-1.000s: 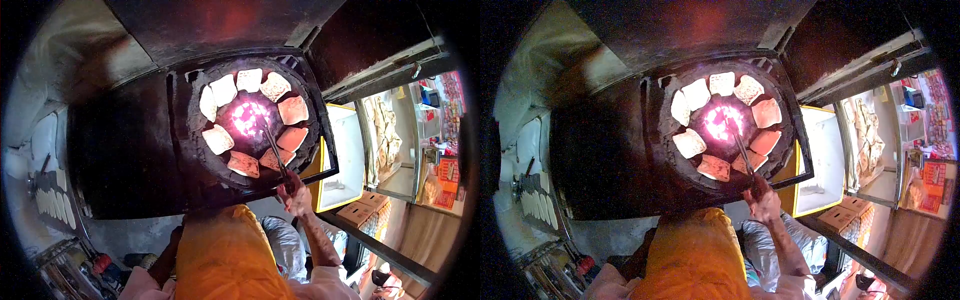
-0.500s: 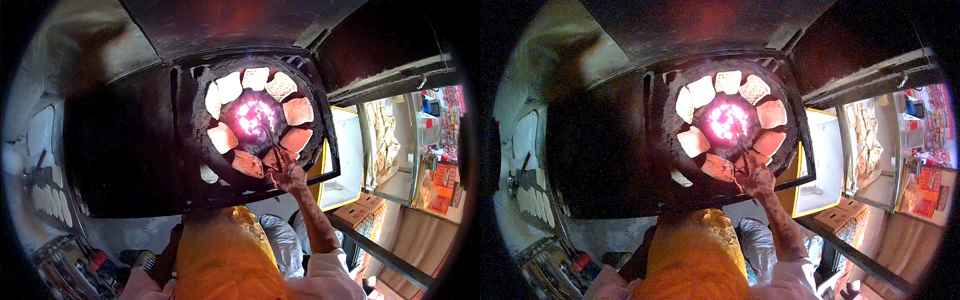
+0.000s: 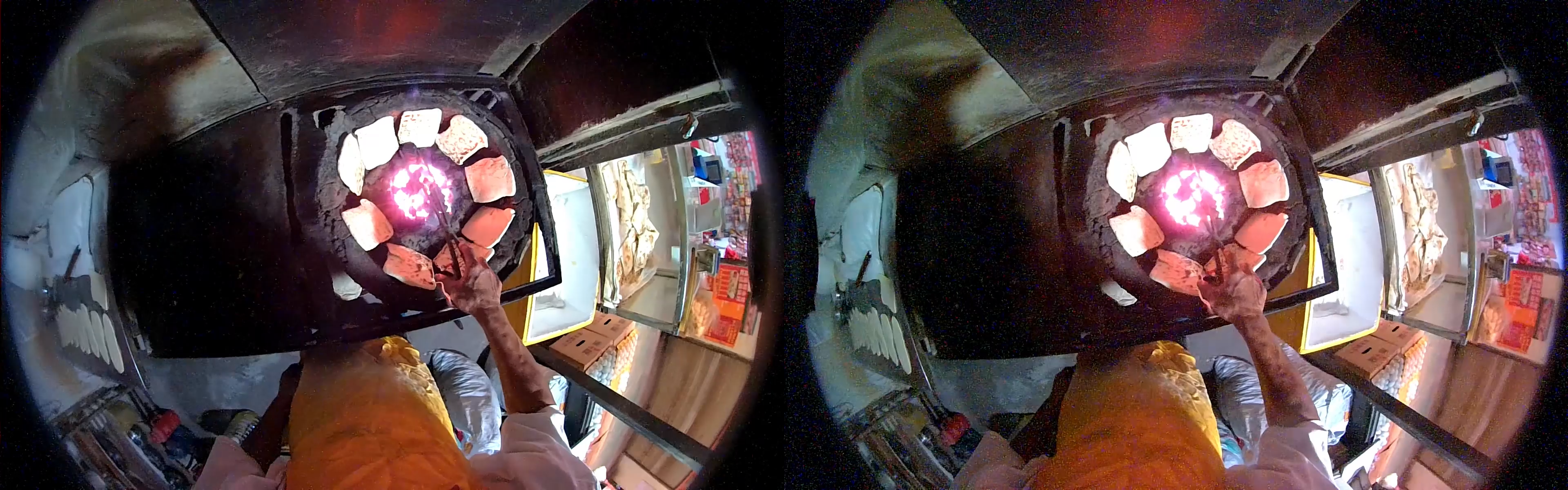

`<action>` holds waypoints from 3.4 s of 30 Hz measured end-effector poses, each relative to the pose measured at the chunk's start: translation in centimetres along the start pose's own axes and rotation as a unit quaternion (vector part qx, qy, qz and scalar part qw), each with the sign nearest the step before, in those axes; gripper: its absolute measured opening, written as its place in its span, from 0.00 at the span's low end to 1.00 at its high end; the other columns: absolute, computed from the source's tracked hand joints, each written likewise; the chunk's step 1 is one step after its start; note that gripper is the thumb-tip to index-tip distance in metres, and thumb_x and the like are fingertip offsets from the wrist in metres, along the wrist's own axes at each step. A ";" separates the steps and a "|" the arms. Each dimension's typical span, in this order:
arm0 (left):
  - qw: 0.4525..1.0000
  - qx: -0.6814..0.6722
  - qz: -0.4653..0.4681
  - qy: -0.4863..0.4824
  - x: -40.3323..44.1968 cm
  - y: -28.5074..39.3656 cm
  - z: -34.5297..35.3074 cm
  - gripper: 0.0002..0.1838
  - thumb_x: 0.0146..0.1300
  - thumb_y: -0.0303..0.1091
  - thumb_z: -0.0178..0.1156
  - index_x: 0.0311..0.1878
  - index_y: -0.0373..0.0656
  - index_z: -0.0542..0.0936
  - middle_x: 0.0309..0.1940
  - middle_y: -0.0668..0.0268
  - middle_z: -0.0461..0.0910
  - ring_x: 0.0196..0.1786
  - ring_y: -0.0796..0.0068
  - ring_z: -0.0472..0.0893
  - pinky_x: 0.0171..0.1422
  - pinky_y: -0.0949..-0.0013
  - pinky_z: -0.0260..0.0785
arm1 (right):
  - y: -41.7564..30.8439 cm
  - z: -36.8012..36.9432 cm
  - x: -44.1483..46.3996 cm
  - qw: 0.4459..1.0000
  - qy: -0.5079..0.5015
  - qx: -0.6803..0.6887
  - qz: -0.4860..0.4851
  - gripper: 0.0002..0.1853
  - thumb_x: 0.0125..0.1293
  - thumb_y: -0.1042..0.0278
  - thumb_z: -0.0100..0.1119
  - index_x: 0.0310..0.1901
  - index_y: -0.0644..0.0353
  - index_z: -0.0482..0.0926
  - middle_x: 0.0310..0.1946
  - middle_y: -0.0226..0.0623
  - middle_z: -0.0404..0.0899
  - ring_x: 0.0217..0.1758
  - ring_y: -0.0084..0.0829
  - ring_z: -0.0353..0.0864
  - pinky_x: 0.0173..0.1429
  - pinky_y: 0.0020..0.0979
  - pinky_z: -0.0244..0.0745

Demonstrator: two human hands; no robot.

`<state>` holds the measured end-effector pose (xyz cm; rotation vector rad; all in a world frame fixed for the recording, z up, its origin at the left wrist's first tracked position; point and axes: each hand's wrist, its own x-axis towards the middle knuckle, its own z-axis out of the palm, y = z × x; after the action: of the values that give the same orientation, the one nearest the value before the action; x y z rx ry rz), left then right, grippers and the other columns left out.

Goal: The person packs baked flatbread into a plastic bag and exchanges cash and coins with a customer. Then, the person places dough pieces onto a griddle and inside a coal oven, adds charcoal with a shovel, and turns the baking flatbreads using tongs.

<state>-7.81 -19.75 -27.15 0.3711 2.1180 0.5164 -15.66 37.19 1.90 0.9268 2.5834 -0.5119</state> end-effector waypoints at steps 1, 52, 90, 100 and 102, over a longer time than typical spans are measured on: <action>1.000 0.003 0.003 0.001 0.1 -0.1 0.0 0.19 0.69 0.48 0.49 0.48 0.41 0.76 0.46 0.48 0.77 0.47 0.45 0.77 0.52 0.50 0.70 | -0.3 -0.7 -0.4 1.000 -0.007 0.008 -0.002 0.40 0.53 0.49 0.68 0.67 0.50 0.64 0.49 0.53 0.78 0.53 0.49 0.80 0.54 0.42 0.75; 0.997 -0.057 -0.030 0.040 1.1 2.2 0.1 0.22 0.66 0.52 0.53 0.47 0.42 0.79 0.44 0.49 0.80 0.49 0.51 0.80 0.53 0.57 0.71 | 11.4 -0.8 -10.3 0.794 -0.108 0.592 0.085 0.25 0.61 0.69 0.58 0.60 0.65 0.70 0.23 0.26 0.71 0.16 0.13 0.59 0.20 0.18 0.52; 0.978 -0.128 -0.159 -0.044 0.1 8.5 -4.3 0.27 0.68 0.54 0.47 0.51 0.38 0.78 0.51 0.44 0.78 0.56 0.45 0.76 0.58 0.54 0.68 | 6.1 1.2 -18.0 0.819 -0.071 0.559 0.112 0.27 0.65 0.73 0.59 0.64 0.65 0.65 0.32 0.26 0.75 0.32 0.16 0.71 0.38 0.19 0.67; 0.976 -0.078 -0.196 -0.058 0.7 8.9 -4.7 0.26 0.70 0.53 0.48 0.53 0.38 0.78 0.50 0.47 0.79 0.55 0.46 0.77 0.57 0.54 0.68 | 5.9 1.7 -16.0 0.851 -0.061 0.514 0.087 0.25 0.65 0.72 0.56 0.64 0.65 0.66 0.33 0.28 0.76 0.33 0.17 0.71 0.40 0.20 0.67; 0.980 -0.090 -0.176 -0.022 0.3 8.0 -3.9 0.24 0.70 0.52 0.48 0.51 0.39 0.78 0.48 0.47 0.80 0.54 0.46 0.77 0.56 0.53 0.68 | 5.8 2.2 -16.1 0.861 -0.068 0.490 0.115 0.25 0.65 0.70 0.55 0.64 0.65 0.66 0.32 0.27 0.76 0.33 0.17 0.71 0.39 0.21 0.68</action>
<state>-10.71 -13.59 -21.45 -0.0943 2.0157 0.4801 0.33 31.80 5.70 1.3807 1.9436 -1.8152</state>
